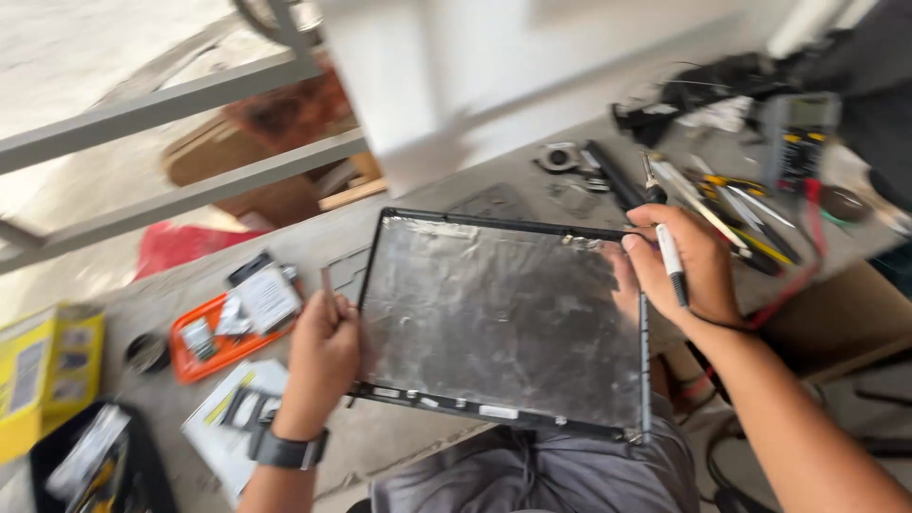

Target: Using a soldering iron to weld plastic components on a laptop screen cover assembly

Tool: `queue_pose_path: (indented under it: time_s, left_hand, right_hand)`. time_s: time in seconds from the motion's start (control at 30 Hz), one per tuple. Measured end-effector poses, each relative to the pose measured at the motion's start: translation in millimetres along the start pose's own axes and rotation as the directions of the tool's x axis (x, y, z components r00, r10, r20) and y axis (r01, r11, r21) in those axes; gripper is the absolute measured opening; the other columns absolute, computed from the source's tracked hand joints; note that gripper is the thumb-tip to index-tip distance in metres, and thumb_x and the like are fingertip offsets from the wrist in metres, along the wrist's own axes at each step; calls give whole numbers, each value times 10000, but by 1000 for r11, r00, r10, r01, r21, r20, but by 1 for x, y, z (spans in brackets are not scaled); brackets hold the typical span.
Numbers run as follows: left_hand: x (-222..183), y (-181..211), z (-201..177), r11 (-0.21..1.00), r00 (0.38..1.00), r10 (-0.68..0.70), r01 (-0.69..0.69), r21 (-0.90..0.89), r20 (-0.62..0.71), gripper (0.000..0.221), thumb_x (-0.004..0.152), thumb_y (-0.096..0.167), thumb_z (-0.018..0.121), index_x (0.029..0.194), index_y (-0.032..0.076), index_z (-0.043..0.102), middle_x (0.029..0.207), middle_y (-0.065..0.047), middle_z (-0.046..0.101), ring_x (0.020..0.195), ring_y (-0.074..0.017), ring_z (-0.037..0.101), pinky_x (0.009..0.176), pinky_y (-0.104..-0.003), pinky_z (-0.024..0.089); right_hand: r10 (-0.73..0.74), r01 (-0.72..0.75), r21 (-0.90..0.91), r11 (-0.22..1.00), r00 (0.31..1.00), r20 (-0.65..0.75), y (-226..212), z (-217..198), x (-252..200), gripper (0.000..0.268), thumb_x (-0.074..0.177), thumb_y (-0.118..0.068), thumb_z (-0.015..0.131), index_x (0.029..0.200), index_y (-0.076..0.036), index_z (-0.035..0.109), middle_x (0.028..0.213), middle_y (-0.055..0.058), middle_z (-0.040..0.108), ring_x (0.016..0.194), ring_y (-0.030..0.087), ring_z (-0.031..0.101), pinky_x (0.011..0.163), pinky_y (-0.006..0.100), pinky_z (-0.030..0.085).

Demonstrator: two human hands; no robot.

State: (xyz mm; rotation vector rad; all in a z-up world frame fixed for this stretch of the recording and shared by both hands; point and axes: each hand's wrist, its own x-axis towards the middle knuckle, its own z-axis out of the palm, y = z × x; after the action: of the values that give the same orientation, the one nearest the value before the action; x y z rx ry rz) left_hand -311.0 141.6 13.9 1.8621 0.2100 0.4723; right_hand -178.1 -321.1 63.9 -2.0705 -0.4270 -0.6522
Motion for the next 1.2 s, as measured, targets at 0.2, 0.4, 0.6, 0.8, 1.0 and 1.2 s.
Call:
queue_pose_path:
  time_s: [0.2,0.4,0.6,0.8,1.0,1.2]
  left_hand:
    - [-67,52,0,891,880,-454,446,-84,-140,188,1176,28,482,1012,118,498,810,-34,477,555,-177,486,420,-362,554]
    - [-100,52,1,809,780,-583,581,-83,-226,155,1117,-14,425,1038,102,492,853,-90,517,474,-266,579,413,-391,564]
    - [-106,15,21,843,819,-503,535,52,-276,137,1142,67,496,1028,121,549,858,-46,573,748,-193,463,694,-385,438]
    - [-88,34,33,855,859,-478,503,128,-180,149,1045,-6,467,1033,103,568,937,-108,684,822,-272,601,765,-422,519]
    - [-87,10,25,789,984,-142,49,613,104,119,1079,29,521,979,92,508,869,-130,594,764,-368,567,732,-528,464]
    - [-79,-9,22,595,965,149,-263,759,218,238,795,-72,551,966,89,511,828,-138,605,669,-381,608,601,-498,490]
  right_hand:
    - [27,9,-154,988,973,230,21,40,17,311,1062,-165,807,1372,-147,808,1217,72,874,1144,243,833,1036,416,592]
    - [163,-119,-145,982,927,338,-12,49,-13,299,1033,-174,807,1328,-131,799,1291,-3,867,1129,199,846,1026,388,617]
    - [78,-53,-94,994,953,294,-7,58,-37,308,1018,-105,833,1326,-119,815,1247,9,883,1124,159,850,981,342,651]
    - [-119,149,-111,983,962,245,6,64,-27,282,1083,-95,771,1355,-32,810,1304,111,849,1119,234,838,941,402,650]
    - [-105,137,-159,978,975,193,-9,55,-40,212,1209,-130,749,1356,-18,851,1301,138,853,1178,299,792,1036,422,588]
    - [208,-323,480,816,938,278,-59,48,-82,410,1211,-129,517,1590,17,462,1262,418,723,1033,474,768,877,467,625]
